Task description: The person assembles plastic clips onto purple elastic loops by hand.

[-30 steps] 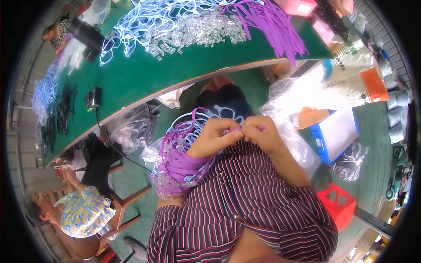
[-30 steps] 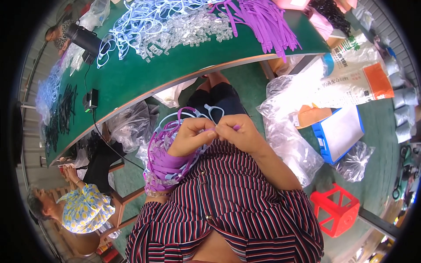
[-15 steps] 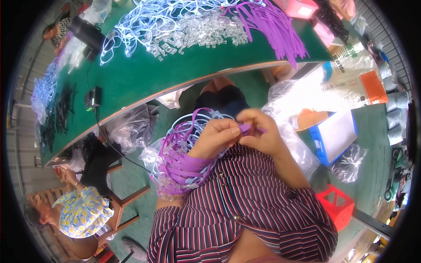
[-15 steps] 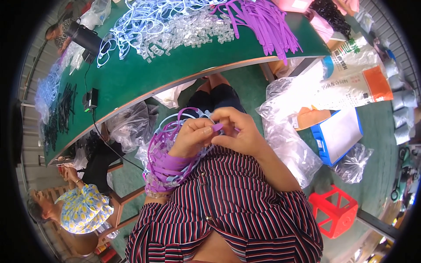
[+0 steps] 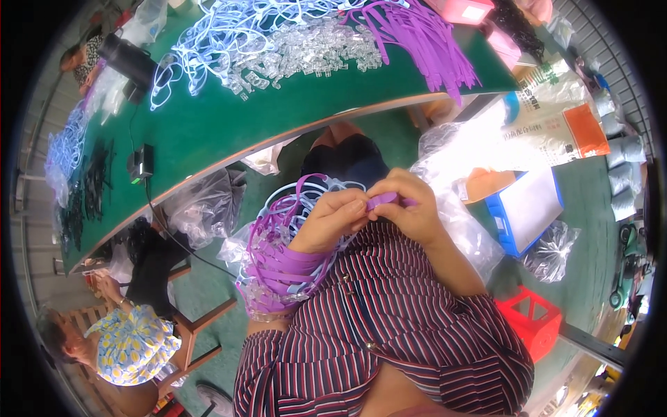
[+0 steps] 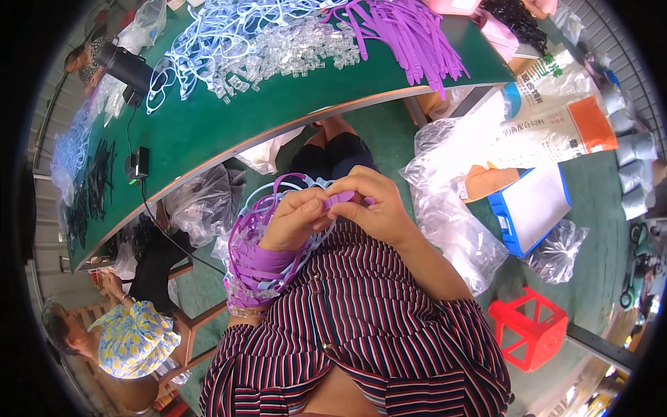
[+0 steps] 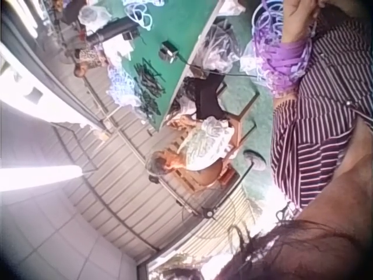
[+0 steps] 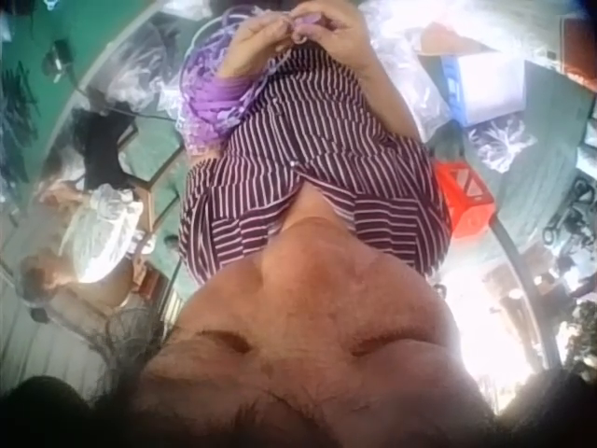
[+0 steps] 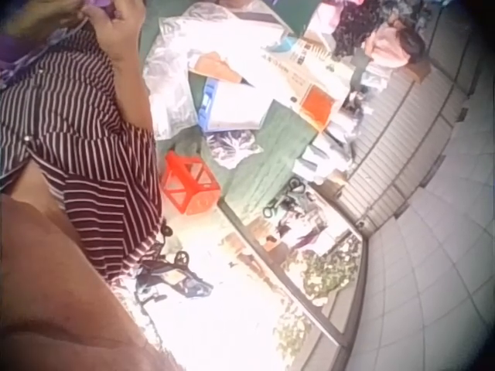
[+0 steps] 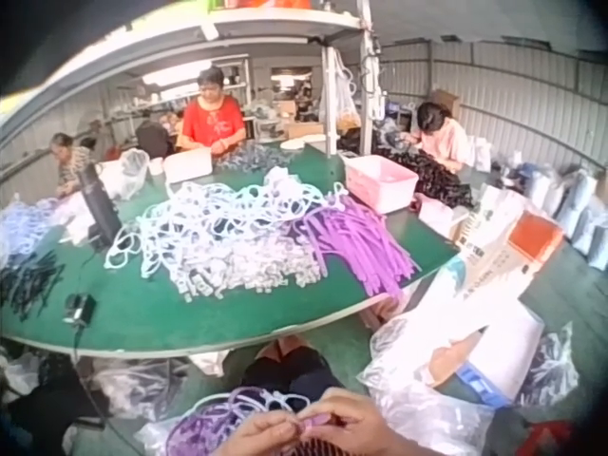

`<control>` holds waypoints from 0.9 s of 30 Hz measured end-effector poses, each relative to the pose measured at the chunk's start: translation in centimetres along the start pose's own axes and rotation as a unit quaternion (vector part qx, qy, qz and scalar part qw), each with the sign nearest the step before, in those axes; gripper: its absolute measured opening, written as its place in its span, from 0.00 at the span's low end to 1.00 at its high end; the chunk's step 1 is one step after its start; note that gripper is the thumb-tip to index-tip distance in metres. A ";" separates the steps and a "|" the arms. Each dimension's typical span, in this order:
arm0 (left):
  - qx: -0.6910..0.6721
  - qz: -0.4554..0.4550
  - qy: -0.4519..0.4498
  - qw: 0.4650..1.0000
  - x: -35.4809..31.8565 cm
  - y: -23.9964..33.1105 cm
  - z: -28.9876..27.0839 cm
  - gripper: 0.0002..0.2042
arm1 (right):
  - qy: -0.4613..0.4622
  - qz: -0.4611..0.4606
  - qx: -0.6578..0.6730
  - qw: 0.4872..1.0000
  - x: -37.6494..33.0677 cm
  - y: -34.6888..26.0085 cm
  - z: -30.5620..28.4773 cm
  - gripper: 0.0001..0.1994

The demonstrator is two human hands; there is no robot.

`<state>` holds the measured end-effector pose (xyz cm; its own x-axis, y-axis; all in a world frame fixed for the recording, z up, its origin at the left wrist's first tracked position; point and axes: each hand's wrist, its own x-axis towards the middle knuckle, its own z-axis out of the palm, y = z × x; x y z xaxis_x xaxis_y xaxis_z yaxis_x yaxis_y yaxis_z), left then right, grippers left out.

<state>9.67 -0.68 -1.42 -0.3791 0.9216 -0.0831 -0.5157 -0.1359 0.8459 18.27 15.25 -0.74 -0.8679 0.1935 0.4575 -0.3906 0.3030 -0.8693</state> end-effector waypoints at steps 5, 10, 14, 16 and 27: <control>-0.012 -0.004 -0.003 1.000 0.0 0.0 0.0 0.13 | 0.009 0.004 0.018 1.000 0.0 0.2 0.2 0.11; 0.059 0.031 0.039 0.997 0.4 -0.1 -0.2 0.12 | 0.051 -0.052 -0.018 0.997 0.5 0.5 -0.2 0.11; 0.044 0.030 0.061 0.997 0.3 -0.1 -0.5 0.13 | -0.013 0.051 0.045 0.998 0.0 0.2 -0.6 0.11; 0.043 0.034 0.060 0.997 0.3 -0.2 -0.6 0.13 | -0.019 0.095 0.040 0.994 0.0 -0.1 -0.7 0.12; -0.050 0.036 0.069 0.996 0.6 -0.8 -0.8 0.11 | 0.009 0.048 0.023 0.999 0.0 0.5 -0.2 0.12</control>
<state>9.24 -0.33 -2.56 -0.5164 0.8501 -0.1027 -0.5555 -0.2413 0.7958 18.10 15.56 -1.09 -0.8968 0.2364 0.3741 -0.3196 0.2386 -0.9170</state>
